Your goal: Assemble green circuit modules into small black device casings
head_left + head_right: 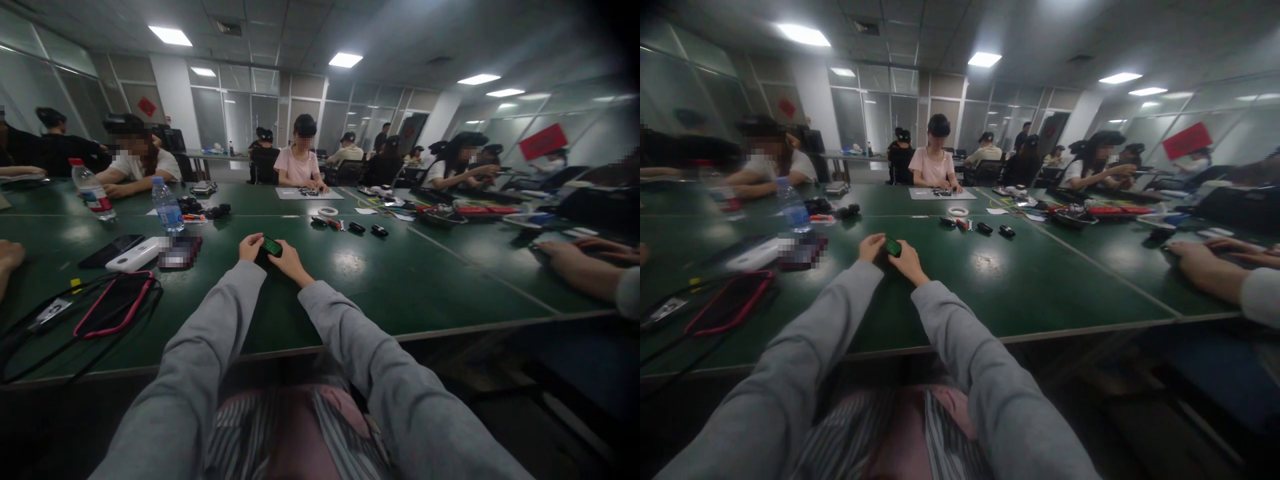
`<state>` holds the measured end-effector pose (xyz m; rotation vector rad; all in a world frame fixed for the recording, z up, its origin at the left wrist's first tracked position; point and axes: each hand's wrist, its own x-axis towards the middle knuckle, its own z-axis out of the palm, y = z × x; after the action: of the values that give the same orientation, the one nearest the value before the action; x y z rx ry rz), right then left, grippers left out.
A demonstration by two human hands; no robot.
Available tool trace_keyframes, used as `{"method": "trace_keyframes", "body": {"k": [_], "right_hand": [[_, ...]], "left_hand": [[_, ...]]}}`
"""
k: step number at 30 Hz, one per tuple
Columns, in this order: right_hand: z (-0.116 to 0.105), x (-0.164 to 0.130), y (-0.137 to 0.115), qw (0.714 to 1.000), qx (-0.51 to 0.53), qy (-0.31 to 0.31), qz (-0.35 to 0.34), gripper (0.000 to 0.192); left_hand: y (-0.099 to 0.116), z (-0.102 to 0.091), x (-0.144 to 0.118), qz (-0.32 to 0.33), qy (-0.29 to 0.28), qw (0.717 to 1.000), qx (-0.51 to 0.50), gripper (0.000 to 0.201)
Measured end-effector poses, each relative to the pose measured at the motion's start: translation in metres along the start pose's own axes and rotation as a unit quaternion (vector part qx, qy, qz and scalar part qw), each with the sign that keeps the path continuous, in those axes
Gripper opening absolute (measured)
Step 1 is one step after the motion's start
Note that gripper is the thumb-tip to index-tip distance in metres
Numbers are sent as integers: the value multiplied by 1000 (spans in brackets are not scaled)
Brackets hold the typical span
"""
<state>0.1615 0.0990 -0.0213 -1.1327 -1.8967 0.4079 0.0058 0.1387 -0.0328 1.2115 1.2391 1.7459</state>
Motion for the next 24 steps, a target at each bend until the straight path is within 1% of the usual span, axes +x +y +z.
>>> {"method": "trace_keyframes", "body": {"k": [1,3,6,9,15,20,24], "right_hand": [[2,4,3,1000,1,5,13,49],[5,11,9,999,16,10,27,50],[5,13,14,999,39,8,1,51],[4,10,13,999,35,8,-24,50],[3,6,6,1000,13,13,1,50],[5,6,10,1000,-20,23,8,50],[7,6,14,999,-37,12,16,50]], "left_hand": [[-3,4,3,4,22,1000,5,25],[-9,10,6,9,42,999,17,29],[-15,8,8,7,33,999,25,28],[-15,3,7,14,21,999,36,25],[-10,0,2,29,8,995,96,20],[-6,0,-1,20,22,986,162,18],[-7,0,-1,15,24,983,183,19]]}}
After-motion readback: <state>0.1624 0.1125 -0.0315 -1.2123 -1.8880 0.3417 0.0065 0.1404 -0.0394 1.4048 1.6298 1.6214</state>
